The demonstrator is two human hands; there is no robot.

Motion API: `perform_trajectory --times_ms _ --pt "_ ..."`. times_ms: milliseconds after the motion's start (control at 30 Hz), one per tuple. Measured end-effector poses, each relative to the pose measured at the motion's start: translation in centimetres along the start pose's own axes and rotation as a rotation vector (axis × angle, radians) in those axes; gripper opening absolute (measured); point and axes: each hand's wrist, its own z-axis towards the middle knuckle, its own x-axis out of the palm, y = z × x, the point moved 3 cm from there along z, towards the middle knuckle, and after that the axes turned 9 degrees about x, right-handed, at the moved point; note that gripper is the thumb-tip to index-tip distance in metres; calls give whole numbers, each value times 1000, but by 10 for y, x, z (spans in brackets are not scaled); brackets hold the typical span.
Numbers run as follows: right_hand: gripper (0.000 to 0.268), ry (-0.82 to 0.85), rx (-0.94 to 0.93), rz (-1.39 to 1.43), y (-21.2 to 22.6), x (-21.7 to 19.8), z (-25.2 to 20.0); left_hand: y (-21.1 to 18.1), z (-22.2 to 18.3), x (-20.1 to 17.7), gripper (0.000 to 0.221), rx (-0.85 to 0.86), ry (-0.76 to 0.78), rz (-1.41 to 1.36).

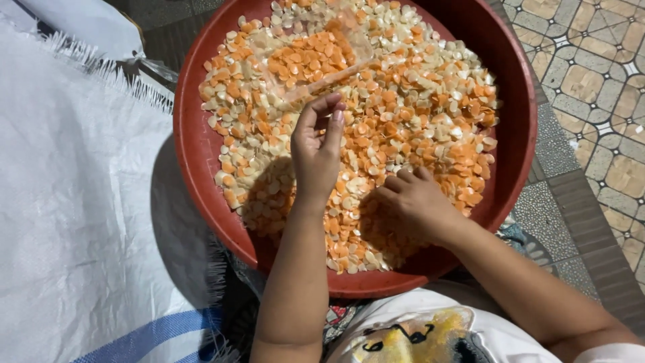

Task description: A person is manually sorting crackers by picking specific ones from a large basin and placing them into a smaller container.

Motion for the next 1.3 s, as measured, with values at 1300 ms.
perform_trajectory --times_ms 1300 --pt "33 -391 492 947 -62 -47 30 107 -57 63 73 -851 145 -1266"
